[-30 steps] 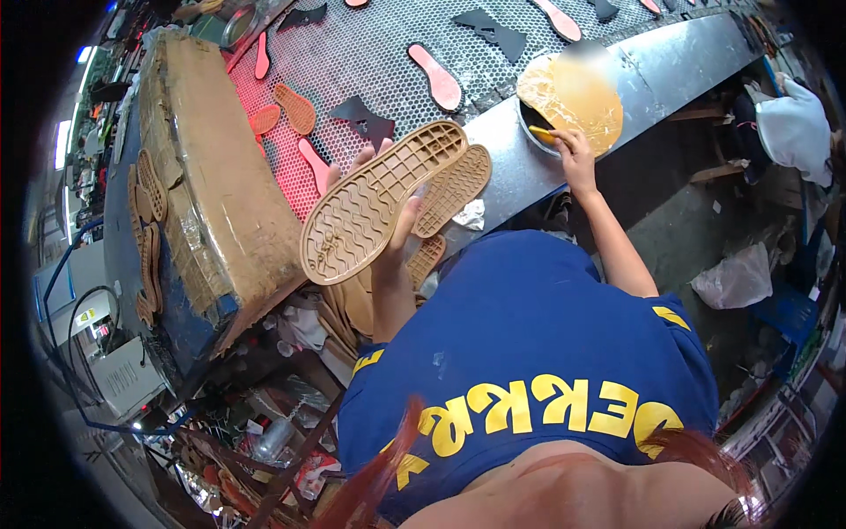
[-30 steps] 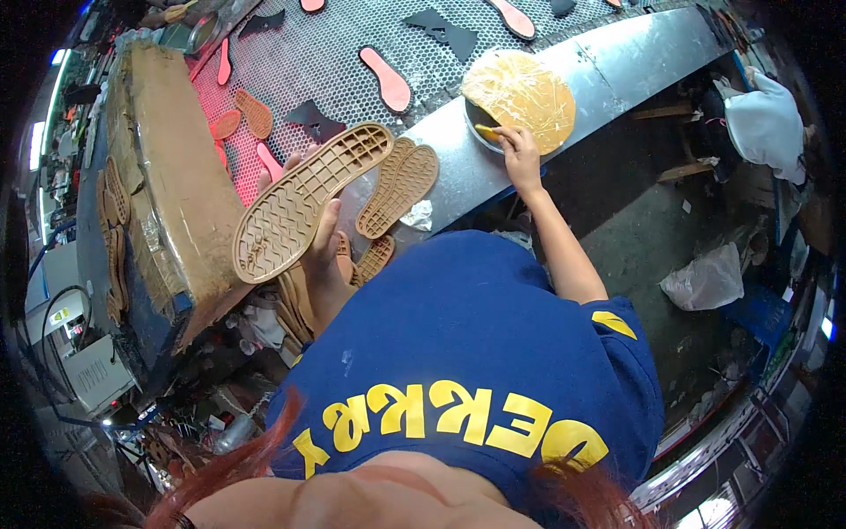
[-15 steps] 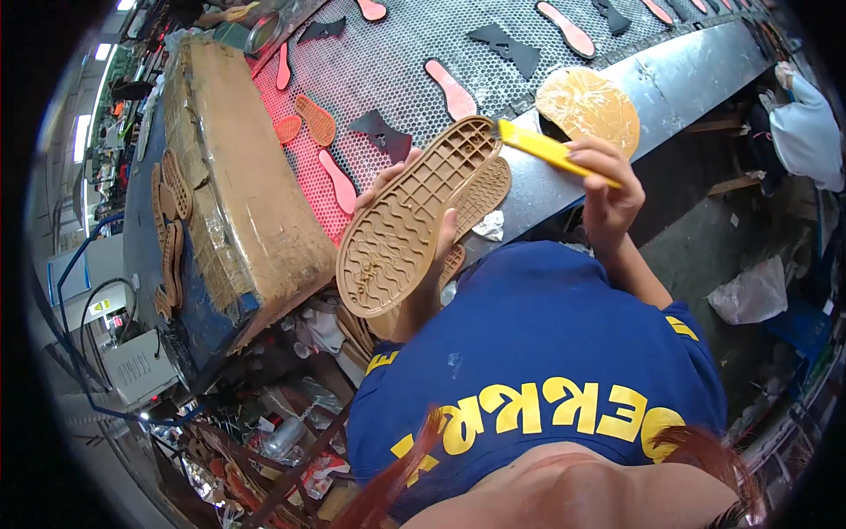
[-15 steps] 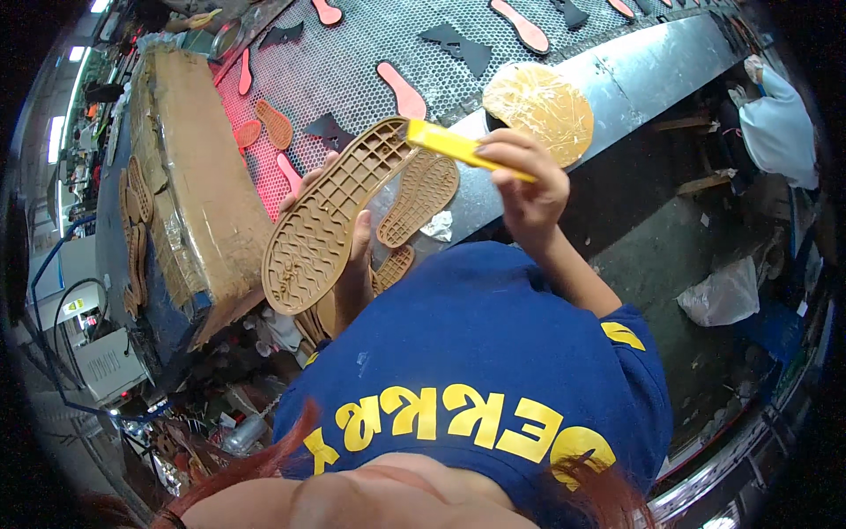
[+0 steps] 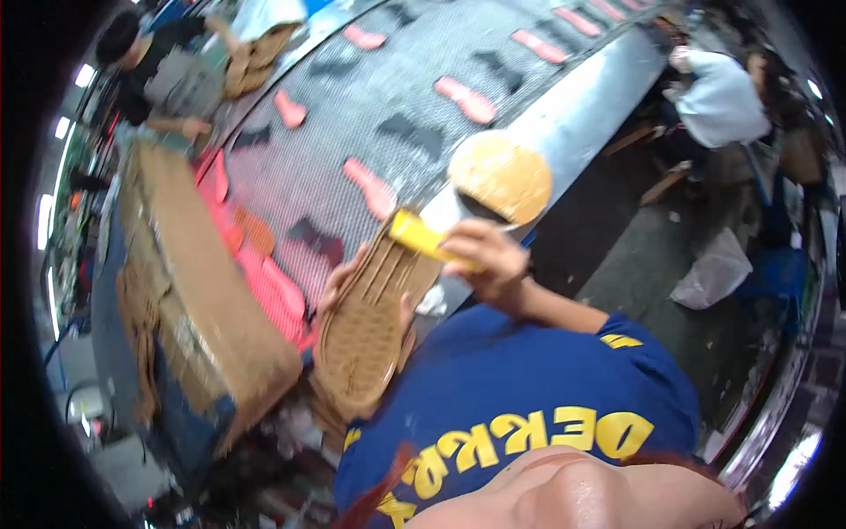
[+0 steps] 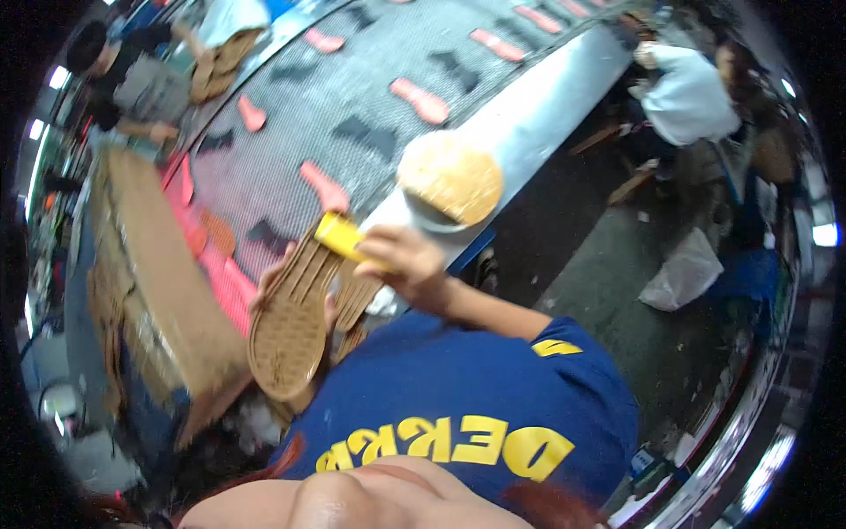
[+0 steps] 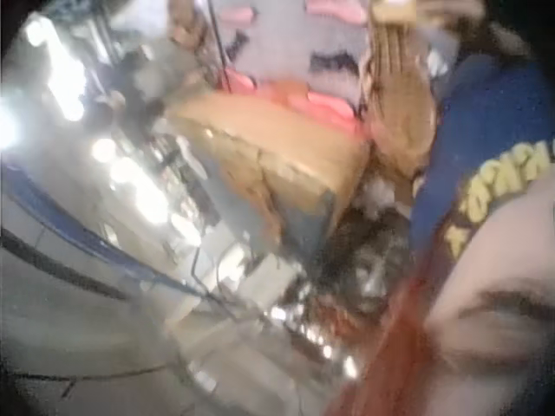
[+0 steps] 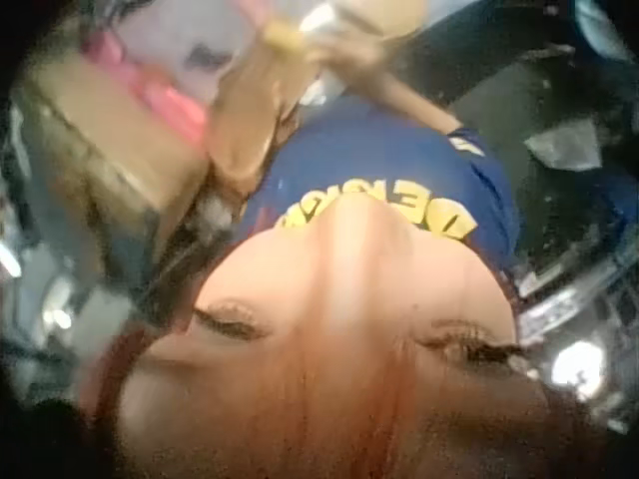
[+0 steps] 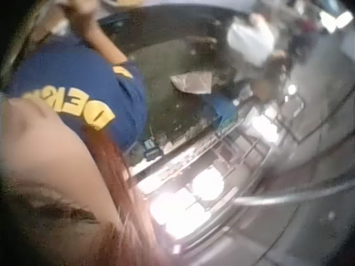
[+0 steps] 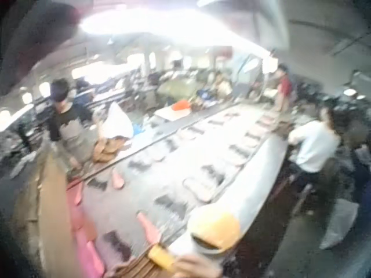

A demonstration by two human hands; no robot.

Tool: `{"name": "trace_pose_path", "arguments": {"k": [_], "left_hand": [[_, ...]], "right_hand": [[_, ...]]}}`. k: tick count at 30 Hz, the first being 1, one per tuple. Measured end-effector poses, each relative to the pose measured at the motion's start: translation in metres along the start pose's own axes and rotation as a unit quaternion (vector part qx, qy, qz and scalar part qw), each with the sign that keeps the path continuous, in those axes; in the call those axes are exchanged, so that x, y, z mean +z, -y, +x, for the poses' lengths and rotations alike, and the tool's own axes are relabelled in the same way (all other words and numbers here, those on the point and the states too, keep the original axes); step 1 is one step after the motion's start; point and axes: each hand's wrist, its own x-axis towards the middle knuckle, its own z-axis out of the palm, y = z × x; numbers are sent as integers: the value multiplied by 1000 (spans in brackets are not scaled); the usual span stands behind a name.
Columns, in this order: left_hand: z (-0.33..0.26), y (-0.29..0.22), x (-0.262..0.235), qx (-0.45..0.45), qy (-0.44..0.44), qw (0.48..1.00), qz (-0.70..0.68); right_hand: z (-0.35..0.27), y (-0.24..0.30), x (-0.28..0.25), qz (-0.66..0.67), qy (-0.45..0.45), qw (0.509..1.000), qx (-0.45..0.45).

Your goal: The person scrapes the textured surface of brown shoe soles using a yellow plastic scraper. They repeatedly dip the scraper into a container of paste and apply it to the soles, then scrape off excess material. The person handles the soles one at a time, placing them on a nearby pile after finishing.

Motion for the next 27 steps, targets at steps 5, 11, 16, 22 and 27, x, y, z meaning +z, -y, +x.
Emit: {"name": "trace_pose_path", "arguments": {"k": [5,11,16,22,27], "left_hand": [[1,4,36,-58,-103,899,-423],[-5,3,32,-107,-133,891,-420],[13,-8,15,-75,-90,982,-149],[8,7,58,-95,-131,565,-809],[15,8,68,-161,-117,296,-934]], "right_hand": [[6,11,2,74,38,994,-69],[2,16,1,28,63,994,-84],[2,18,6,6,29,998,-58],[5,31,16,18,69,993,-96],[4,35,20,81,117,979,-145]]}}
